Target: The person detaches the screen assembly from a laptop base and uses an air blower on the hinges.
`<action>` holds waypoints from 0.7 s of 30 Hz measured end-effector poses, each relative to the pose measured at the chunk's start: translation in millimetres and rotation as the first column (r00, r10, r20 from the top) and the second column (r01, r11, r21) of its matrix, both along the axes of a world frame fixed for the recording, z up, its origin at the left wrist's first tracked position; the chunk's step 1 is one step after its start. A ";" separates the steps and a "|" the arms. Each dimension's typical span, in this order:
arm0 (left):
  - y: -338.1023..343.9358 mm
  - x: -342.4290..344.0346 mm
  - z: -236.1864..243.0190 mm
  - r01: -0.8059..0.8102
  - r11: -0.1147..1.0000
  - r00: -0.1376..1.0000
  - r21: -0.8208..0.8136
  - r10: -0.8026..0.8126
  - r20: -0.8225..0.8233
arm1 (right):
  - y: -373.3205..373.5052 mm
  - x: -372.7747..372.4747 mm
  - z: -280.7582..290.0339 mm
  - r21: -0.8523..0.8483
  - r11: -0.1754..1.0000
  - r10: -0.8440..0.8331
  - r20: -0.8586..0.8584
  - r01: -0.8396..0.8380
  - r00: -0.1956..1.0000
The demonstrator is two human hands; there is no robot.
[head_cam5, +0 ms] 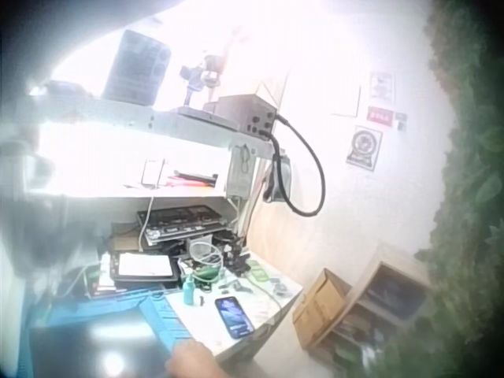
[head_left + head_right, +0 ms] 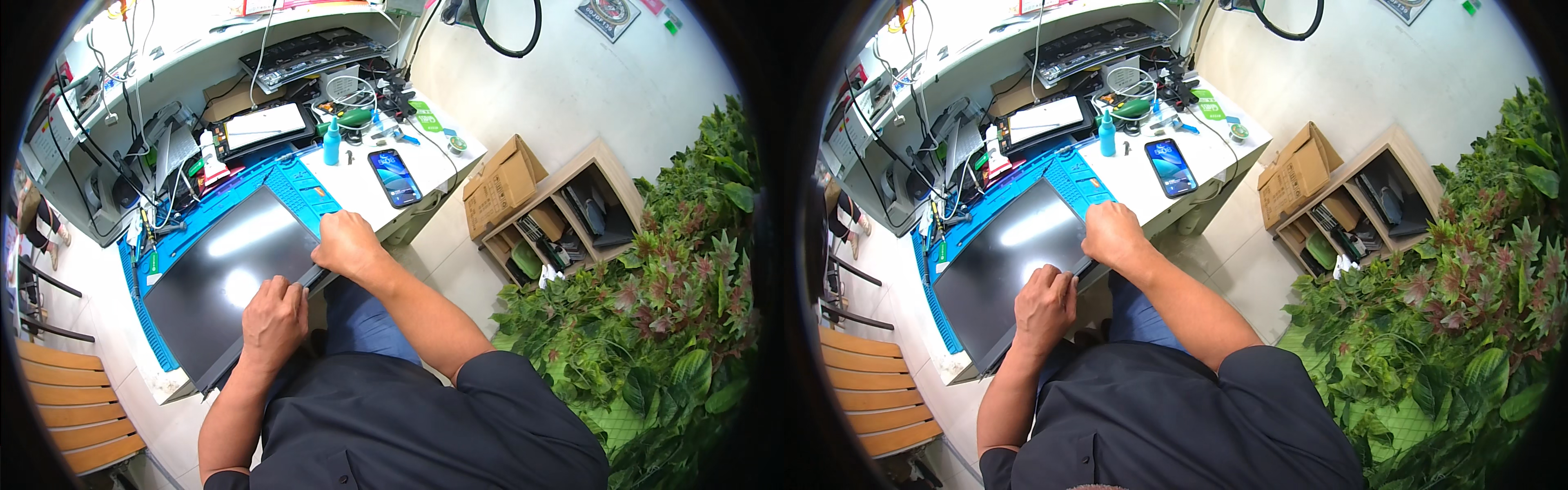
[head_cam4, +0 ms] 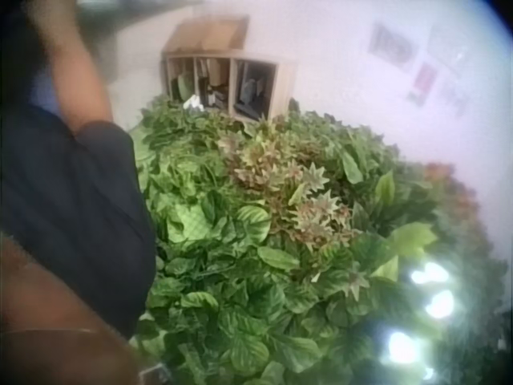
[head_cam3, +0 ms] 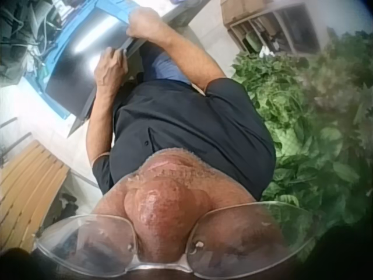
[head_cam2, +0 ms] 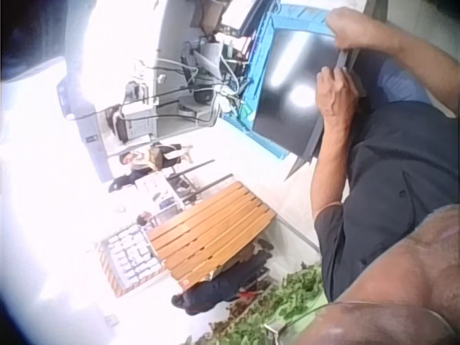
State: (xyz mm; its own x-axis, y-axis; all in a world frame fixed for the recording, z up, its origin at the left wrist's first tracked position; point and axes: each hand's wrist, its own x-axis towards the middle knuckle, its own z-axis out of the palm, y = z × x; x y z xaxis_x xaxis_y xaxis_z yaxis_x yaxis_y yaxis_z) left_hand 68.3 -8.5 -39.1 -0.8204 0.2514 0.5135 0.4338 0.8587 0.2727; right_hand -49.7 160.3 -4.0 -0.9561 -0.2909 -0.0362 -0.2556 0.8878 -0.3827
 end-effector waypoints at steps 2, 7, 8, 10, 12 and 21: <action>0.4 -0.3 -0.2 0.002 1.000 1.000 0.002 -0.002 0.002 | -0.6 0.7 -1.6 0.009 1.000 -0.004 -0.012 0.004 1.000; -1.7 -0.7 0.5 0.005 1.000 1.000 -0.018 -0.005 0.026 | 3.6 -2.3 2.5 -0.046 0.999 -0.020 0.050 0.023 0.999; -1.6 -0.6 0.6 0.002 1.000 1.000 -0.016 -0.001 0.031 | 5.8 -4.6 2.7 -0.062 0.997 -0.032 0.071 0.036 0.997; -0.4 -0.3 0.5 -0.003 1.000 0.999 -0.012 0.004 0.042 | 14.9 -13.6 -2.2 -0.133 0.991 -0.006 0.155 0.027 0.988; 0.1 -0.1 0.8 -0.005 1.000 0.999 -0.016 0.006 0.046 | 21.1 -22.6 -4.0 -0.189 0.981 0.012 0.265 0.040 0.964; 0.3 0.7 1.6 -0.009 1.000 0.999 -0.017 0.009 0.044 | 21.1 -30.4 -1.7 -0.205 0.979 0.069 0.327 0.000 0.943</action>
